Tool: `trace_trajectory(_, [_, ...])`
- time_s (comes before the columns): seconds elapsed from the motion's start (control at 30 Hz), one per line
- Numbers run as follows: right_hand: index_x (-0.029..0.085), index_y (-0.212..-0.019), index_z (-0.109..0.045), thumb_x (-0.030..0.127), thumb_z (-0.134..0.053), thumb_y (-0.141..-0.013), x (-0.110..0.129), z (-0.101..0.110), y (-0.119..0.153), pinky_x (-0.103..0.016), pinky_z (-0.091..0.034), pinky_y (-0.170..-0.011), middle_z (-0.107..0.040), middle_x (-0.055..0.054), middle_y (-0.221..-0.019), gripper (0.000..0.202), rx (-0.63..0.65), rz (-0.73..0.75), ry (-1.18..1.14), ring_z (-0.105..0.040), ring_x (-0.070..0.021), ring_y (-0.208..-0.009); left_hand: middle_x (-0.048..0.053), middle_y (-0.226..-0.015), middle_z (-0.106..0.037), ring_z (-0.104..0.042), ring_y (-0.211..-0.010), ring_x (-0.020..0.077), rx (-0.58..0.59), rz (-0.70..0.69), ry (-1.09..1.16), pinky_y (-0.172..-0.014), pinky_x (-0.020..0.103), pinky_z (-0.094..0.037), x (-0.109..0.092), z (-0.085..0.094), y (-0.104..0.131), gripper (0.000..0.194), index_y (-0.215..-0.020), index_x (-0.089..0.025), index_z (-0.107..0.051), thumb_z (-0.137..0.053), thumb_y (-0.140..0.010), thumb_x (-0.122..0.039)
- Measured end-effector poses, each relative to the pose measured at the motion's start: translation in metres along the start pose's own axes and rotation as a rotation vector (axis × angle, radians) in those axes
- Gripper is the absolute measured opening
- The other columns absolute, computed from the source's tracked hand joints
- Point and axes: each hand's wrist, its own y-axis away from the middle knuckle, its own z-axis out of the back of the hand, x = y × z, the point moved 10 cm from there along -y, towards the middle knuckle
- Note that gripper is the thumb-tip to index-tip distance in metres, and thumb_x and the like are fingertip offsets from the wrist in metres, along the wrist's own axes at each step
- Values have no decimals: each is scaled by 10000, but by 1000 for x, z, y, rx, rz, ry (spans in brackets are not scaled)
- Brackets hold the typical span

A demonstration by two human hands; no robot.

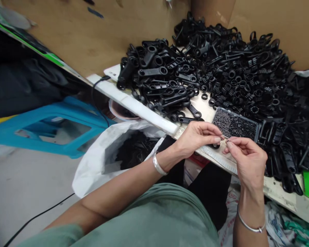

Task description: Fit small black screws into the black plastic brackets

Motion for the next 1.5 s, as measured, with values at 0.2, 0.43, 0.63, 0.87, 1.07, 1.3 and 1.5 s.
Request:
trace_trajectory(0.2, [194, -840, -748, 240, -829, -729, 2, -7, 8, -266, -600, -618, -738, -17, -769, 145, 25, 17, 58, -683, -128, -606, 34, -773, -725, -665, -709, 104, 3, -33, -40, -701, 217, -522, -4, 0, 4, 153, -797, -108, -719, -788, -661, -125])
trace_trajectory(0.43, [175, -836, -730, 269, -798, -751, 9, -15, 13, -293, -602, -610, -726, -22, -733, 144, 20, 58, 165, -691, -153, -601, 42, -788, -727, -675, -722, 117, 23, -39, -53, -721, 232, -534, -4, 0, 5, 149, -806, -105, -717, -783, -677, -140])
trace_trajectory(0.63, [186, -867, -735, 281, -776, -778, 14, -17, 15, -300, -596, -635, -736, -21, -748, 136, 21, 100, 292, -702, -162, -627, 28, -756, -718, -663, -706, 101, 27, -68, -138, -698, 209, -532, -9, 0, 8, 79, -778, -112, -729, -740, -704, -88])
trace_trajectory(0.87, [189, -862, -733, 330, -747, -816, 19, -15, 18, -272, -560, -624, -719, 0, -675, 149, -34, 153, 421, -680, -146, -596, 41, -797, -729, -665, -731, 115, 6, -123, -244, -707, 216, -539, -15, -3, 10, 61, -788, -115, -739, -722, -735, -91])
trace_trajectory(1.07, [191, -907, -748, 363, -691, -863, 19, -18, 24, -265, -554, -639, -709, 3, -653, 187, -28, 146, 498, -673, -139, -601, 39, -846, -756, -691, -808, 130, -22, -252, -455, -764, 218, -537, -26, -6, 14, 87, -805, -132, -750, -685, -785, -78])
trace_trajectory(1.3, [181, -949, -741, 373, -718, -838, 7, -13, 25, -298, -603, -634, -722, -19, -707, 223, -36, 19, 312, -695, -159, -615, 30, -907, -776, -714, -887, 164, -35, -466, -908, -869, 283, -555, -35, -19, 29, 181, -896, -200, -758, -593, -892, -125])
trace_trajectory(1.5, [186, -929, -746, 376, -717, -832, 14, -16, 26, -288, -603, -640, -744, -25, -725, 215, -17, 31, 429, -715, -170, -630, 41, -974, -769, -715, -923, 167, -69, -514, -1013, -872, 291, -568, -31, -22, 35, 211, -1075, -200, -703, -565, -925, -146])
